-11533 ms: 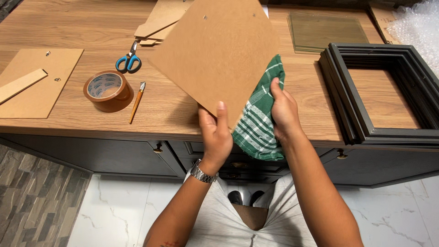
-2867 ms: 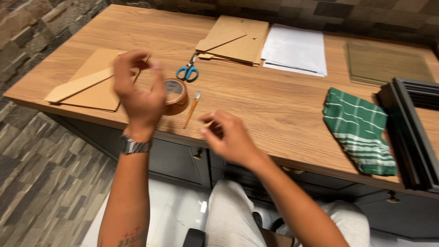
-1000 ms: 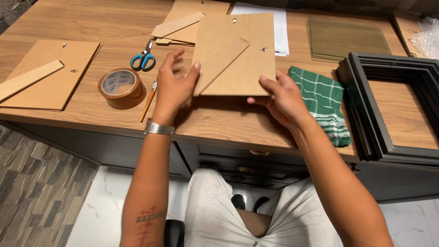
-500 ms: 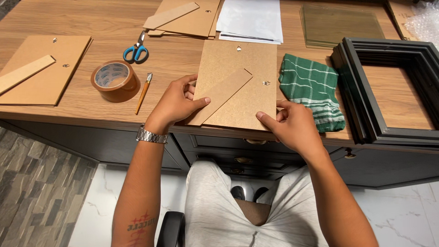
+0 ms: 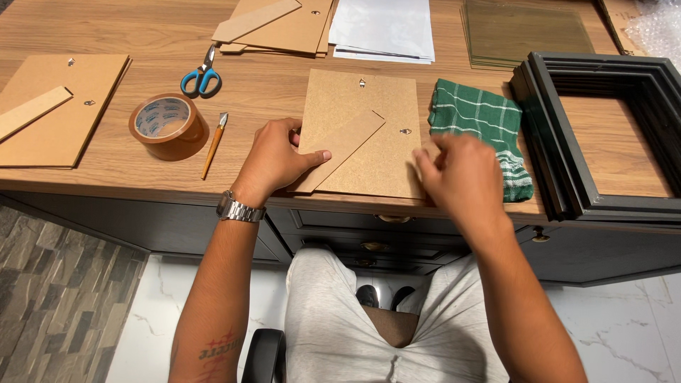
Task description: The person wipes cardboard backings for picture frames using a cloth, handling and turning them over one at a time.
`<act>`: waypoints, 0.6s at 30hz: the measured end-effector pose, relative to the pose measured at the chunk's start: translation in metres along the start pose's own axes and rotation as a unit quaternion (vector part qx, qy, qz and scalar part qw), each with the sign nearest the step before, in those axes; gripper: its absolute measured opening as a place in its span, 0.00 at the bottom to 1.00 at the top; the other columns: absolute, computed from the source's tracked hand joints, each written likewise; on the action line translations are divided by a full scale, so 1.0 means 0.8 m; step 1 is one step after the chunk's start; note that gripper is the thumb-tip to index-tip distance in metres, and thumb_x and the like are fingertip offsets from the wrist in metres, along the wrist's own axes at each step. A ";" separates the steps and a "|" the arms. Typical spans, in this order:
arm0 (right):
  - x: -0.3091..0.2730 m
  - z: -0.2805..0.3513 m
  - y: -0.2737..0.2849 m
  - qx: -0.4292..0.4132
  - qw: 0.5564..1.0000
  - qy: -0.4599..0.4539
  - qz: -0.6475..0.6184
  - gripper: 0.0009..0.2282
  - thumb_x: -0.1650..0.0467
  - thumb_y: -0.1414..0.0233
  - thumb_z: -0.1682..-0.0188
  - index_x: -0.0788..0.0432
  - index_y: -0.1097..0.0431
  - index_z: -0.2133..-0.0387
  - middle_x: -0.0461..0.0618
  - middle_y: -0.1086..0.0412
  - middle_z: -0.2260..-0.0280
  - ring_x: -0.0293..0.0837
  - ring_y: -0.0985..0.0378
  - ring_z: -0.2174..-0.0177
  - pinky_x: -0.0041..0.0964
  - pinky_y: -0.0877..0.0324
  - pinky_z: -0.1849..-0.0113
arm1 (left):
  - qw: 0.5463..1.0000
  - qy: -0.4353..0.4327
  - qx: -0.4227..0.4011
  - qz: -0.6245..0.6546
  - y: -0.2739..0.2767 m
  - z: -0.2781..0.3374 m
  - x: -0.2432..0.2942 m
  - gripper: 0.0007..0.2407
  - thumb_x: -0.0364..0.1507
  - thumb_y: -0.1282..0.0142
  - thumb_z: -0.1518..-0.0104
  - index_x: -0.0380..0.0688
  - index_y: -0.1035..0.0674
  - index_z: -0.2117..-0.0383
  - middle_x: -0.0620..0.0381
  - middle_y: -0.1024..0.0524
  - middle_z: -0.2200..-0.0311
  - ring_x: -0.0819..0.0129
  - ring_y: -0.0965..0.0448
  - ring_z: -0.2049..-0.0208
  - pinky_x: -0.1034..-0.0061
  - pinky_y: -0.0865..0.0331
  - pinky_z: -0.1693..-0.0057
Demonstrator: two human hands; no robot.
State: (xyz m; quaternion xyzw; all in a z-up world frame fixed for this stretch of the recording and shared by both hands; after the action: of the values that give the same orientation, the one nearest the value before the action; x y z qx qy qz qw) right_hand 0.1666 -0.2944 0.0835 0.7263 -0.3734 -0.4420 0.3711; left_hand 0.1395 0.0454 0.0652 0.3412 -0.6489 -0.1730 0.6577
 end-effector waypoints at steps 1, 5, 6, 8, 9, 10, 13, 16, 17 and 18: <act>0.001 -0.017 0.003 0.000 1.000 -0.001 0.000 0.19 0.59 0.33 0.42 0.56 0.12 0.43 0.50 0.18 0.69 0.61 0.10 0.60 0.60 0.17 0.59 | 1.000 0.000 -0.001 0.000 -0.002 0.001 0.002 0.35 0.34 0.13 0.51 0.28 0.16 0.35 0.43 0.12 0.61 0.55 0.07 0.60 0.63 0.13 0.54; 0.026 -0.077 -0.008 0.019 0.998 0.015 0.056 0.29 0.67 0.32 0.46 0.71 0.23 0.31 0.70 0.21 0.44 0.70 0.20 0.39 0.65 0.24 0.44 | 0.996 -0.039 0.030 -0.076 -0.009 0.012 0.013 0.35 0.38 0.15 0.47 0.26 0.16 0.37 0.40 0.15 0.59 0.41 0.09 0.52 0.53 0.14 0.47; 0.041 -0.093 -0.022 -0.012 0.997 -0.002 0.080 0.37 0.64 0.29 0.49 0.75 0.29 0.28 0.74 0.24 0.38 0.73 0.25 0.34 0.70 0.27 0.42 | 0.992 -0.054 0.042 -0.107 -0.009 0.013 0.017 0.35 0.39 0.16 0.45 0.25 0.17 0.36 0.38 0.16 0.56 0.38 0.10 0.49 0.50 0.15 0.44; 0.043 -0.093 -0.025 -0.014 0.996 -0.011 0.088 0.35 0.63 0.32 0.45 0.78 0.29 0.29 0.76 0.23 0.41 0.75 0.23 0.37 0.73 0.25 0.45 | 0.992 -0.076 0.031 -0.094 -0.002 0.029 0.034 0.34 0.39 0.18 0.43 0.24 0.18 0.35 0.35 0.16 0.55 0.34 0.12 0.47 0.45 0.17 0.42; 0.046 -0.092 -0.027 -0.018 0.995 -0.020 0.098 0.34 0.62 0.34 0.41 0.81 0.30 0.31 0.78 0.21 0.44 0.77 0.22 0.39 0.77 0.23 0.48 | 0.992 -0.098 0.017 -0.078 -0.001 0.039 0.043 0.34 0.39 0.20 0.41 0.24 0.18 0.35 0.31 0.16 0.53 0.30 0.13 0.45 0.40 0.19 0.40; 0.066 -0.099 -0.043 -0.020 0.995 -0.018 0.098 0.34 0.62 0.34 0.41 0.81 0.30 0.31 0.78 0.21 0.44 0.77 0.22 0.39 0.77 0.23 0.48 | 0.992 -0.095 0.018 -0.078 0.014 0.051 0.053 0.34 0.39 0.20 0.41 0.24 0.18 0.35 0.31 0.16 0.53 0.30 0.13 0.45 0.40 0.19 0.40; 0.104 -0.107 -0.061 0.053 0.982 0.003 0.180 0.14 0.62 0.35 0.41 0.59 0.13 0.50 0.55 0.18 0.63 0.65 0.12 0.56 0.62 0.19 0.56 | 0.983 -0.161 -0.060 -0.072 0.030 0.080 0.074 0.44 0.37 0.16 0.51 0.24 0.25 0.27 0.24 0.22 0.40 0.24 0.23 0.34 0.30 0.32 0.28; 0.092 -0.089 -0.031 0.064 0.990 -0.050 0.120 0.13 0.62 0.38 0.36 0.60 0.16 0.50 0.64 0.17 0.64 0.75 0.11 0.59 0.69 0.18 0.59 | 0.972 -0.184 -0.131 -0.061 0.017 0.088 0.056 0.58 0.39 0.10 0.59 0.34 0.37 0.17 0.26 0.25 0.32 0.26 0.29 0.27 0.36 0.40 0.22; 0.070 -0.079 -0.013 0.073 0.993 -0.028 0.085 0.13 0.62 0.40 0.35 0.61 0.18 0.49 0.69 0.18 0.65 0.79 0.12 0.58 0.72 0.20 0.58 | 0.972 -0.190 -0.124 -0.065 0.017 0.088 0.054 0.57 0.38 0.10 0.57 0.35 0.37 0.17 0.27 0.24 0.32 0.28 0.27 0.27 0.38 0.38 0.22; 0.047 -0.069 0.005 0.083 0.995 -0.006 0.051 0.14 0.62 0.41 0.33 0.62 0.19 0.47 0.75 0.19 0.65 0.82 0.13 0.57 0.75 0.21 0.56 | 0.971 -0.196 -0.118 -0.068 0.017 0.088 0.051 0.55 0.36 0.11 0.56 0.36 0.36 0.18 0.29 0.23 0.32 0.29 0.26 0.28 0.39 0.37 0.22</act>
State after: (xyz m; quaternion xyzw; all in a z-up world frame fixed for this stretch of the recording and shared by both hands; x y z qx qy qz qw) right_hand 0.2291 -0.3173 0.0915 0.7320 -0.4475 -0.3946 0.3291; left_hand 0.0723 0.0118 0.0990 0.2642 -0.7151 -0.3564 0.5402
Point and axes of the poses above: each hand's wrist, its own z-axis away from the middle knuckle, its own y-axis out of the back of the hand, x = y × z, the point moved 6 cm from there along -z, towards the middle knuckle
